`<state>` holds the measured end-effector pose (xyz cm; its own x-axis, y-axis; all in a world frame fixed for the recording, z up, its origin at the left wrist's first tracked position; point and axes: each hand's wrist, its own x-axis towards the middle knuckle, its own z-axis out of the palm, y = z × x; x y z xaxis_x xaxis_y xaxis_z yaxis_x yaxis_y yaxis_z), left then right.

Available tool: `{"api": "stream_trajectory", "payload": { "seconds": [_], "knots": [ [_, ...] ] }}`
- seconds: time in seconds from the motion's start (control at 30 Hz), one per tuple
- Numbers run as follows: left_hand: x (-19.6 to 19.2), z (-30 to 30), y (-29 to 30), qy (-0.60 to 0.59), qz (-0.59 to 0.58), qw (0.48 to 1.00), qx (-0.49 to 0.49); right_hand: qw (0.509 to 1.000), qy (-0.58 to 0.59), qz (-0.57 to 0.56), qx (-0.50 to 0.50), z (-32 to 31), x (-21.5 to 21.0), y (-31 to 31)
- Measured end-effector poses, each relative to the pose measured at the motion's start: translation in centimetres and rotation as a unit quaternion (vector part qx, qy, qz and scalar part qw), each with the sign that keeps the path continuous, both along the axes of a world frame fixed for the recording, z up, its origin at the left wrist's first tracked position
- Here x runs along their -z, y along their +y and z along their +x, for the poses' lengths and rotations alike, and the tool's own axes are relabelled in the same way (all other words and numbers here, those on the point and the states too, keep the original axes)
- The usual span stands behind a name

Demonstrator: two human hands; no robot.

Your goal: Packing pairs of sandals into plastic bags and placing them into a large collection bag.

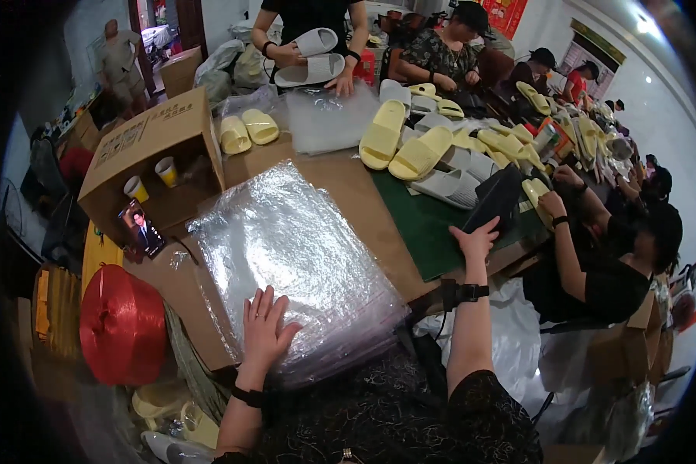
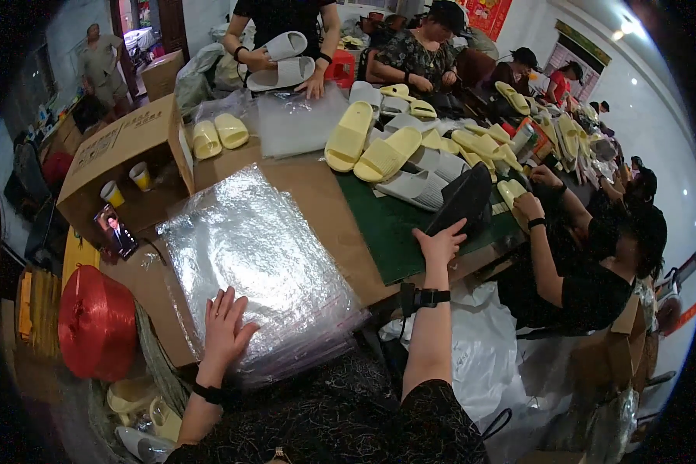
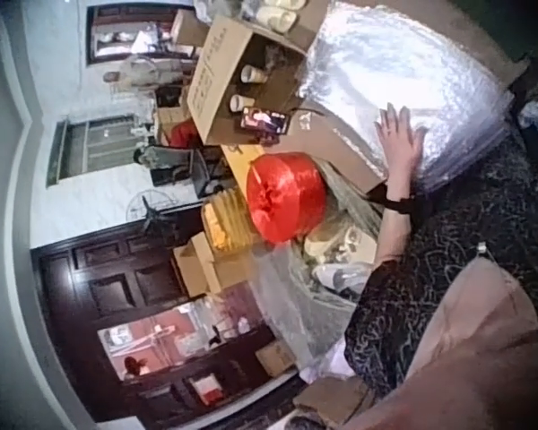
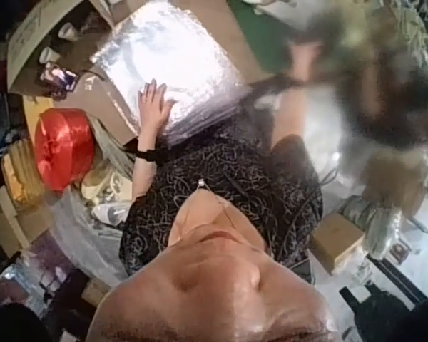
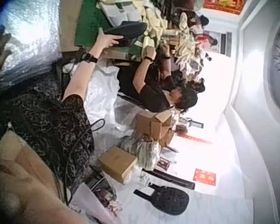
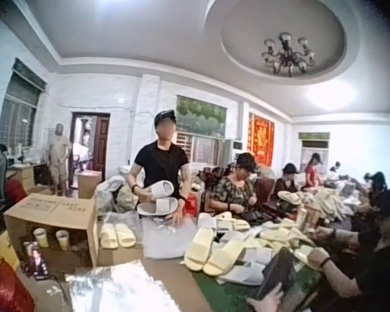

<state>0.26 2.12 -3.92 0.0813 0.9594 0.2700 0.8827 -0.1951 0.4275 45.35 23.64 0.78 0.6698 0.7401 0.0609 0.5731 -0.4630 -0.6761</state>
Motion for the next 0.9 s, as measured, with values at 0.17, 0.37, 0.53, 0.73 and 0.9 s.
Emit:
{"api": "stream_trajectory", "payload": {
  "seconds": [0.17,0.37,0.53,0.73,0.9],
  "knots": [
    [0.3,-0.1,-0.3,-0.004,0.019,1.0,-0.018,0.961,0.178,0.203,-0.053,-1.5,-1.1,-0.3],
    [0.7,-0.4,-0.4,-0.011,0.027,0.999,-0.025,0.743,0.474,0.382,-0.278,-6.3,-6.2,-4.9],
    [0.5,-0.5,-0.3,-0.003,0.026,0.999,-0.021,0.619,0.599,0.305,-0.405,-12.6,-11.2,-8.8],
    [-0.2,-0.1,-0.5,-0.01,0.012,0.999,-0.03,0.502,0.662,0.197,-0.52,-18.3,-13.2,-10.2],
    [0.0,-0.1,-0.6,-0.003,0.016,1.0,-0.023,0.525,0.669,0.103,-0.516,-22.5,-12.8,-10.9]
  ]
}}
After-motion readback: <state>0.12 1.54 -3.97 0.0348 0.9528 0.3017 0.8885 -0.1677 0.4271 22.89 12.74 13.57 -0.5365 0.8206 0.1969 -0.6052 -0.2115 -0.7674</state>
